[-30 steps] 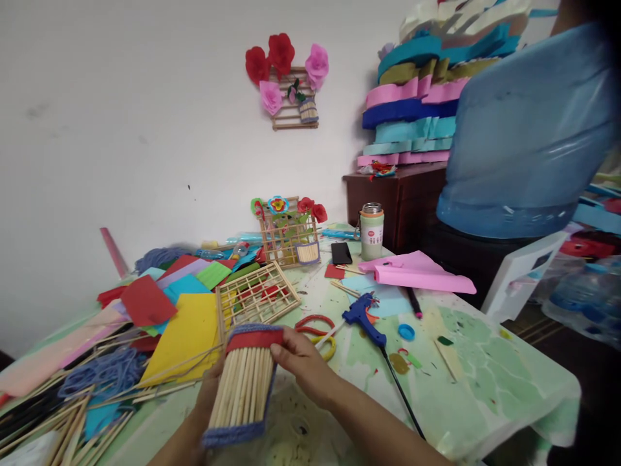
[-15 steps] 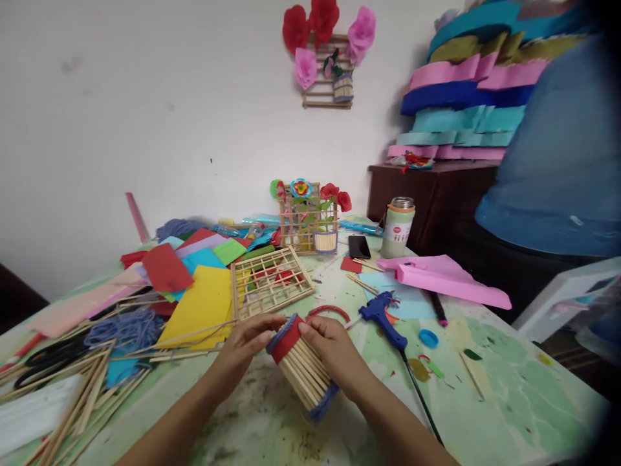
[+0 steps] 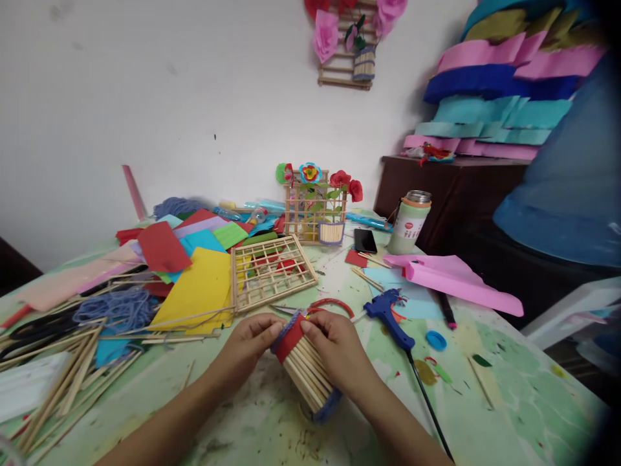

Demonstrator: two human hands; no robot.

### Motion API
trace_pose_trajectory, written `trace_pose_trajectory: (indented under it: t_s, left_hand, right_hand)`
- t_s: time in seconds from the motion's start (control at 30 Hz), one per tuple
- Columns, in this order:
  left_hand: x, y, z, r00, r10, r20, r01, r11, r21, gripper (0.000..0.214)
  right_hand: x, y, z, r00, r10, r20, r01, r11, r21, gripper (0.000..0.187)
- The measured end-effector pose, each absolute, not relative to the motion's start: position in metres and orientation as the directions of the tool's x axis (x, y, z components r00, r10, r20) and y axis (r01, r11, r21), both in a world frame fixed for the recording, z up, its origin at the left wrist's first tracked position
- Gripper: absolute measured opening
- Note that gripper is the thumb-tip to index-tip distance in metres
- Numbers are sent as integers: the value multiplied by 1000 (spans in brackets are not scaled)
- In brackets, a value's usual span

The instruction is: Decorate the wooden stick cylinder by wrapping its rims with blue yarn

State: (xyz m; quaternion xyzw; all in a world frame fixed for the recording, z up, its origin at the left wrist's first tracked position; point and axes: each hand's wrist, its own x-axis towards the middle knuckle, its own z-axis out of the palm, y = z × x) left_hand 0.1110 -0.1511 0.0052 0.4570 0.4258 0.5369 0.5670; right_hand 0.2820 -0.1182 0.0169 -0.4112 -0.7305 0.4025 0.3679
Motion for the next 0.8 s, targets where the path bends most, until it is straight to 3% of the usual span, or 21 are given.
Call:
trace_pose_trajectory:
  t_s: [0.13, 0.23, 0.33, 0.47, 0.8]
  left_hand:
    - [111, -153, 3, 36, 999, -37, -179, 43, 983, 16]
    - [114, -153, 3, -6, 998, -69, -153, 67, 986, 15]
    - [116, -154, 5, -14, 995, -98, -138, 95, 986, 15]
    - [115, -155, 7, -28, 994, -102, -131, 97, 987, 17]
    - [116, -158, 12, -20, 996, -85, -65, 84, 994, 14]
  right_hand:
    - [284, -120, 18, -338, 869, 360, 414, 481, -773, 15]
    - [286, -120, 17, -324, 750, 576, 463, 657, -595, 14]
    - [286, -119, 15, -399, 621, 674, 457, 773, -441, 16]
    - [284, -117, 11, -472, 548, 691, 473, 818, -326, 13]
    - [284, -115, 10, -550, 533, 643, 491, 829, -267, 12]
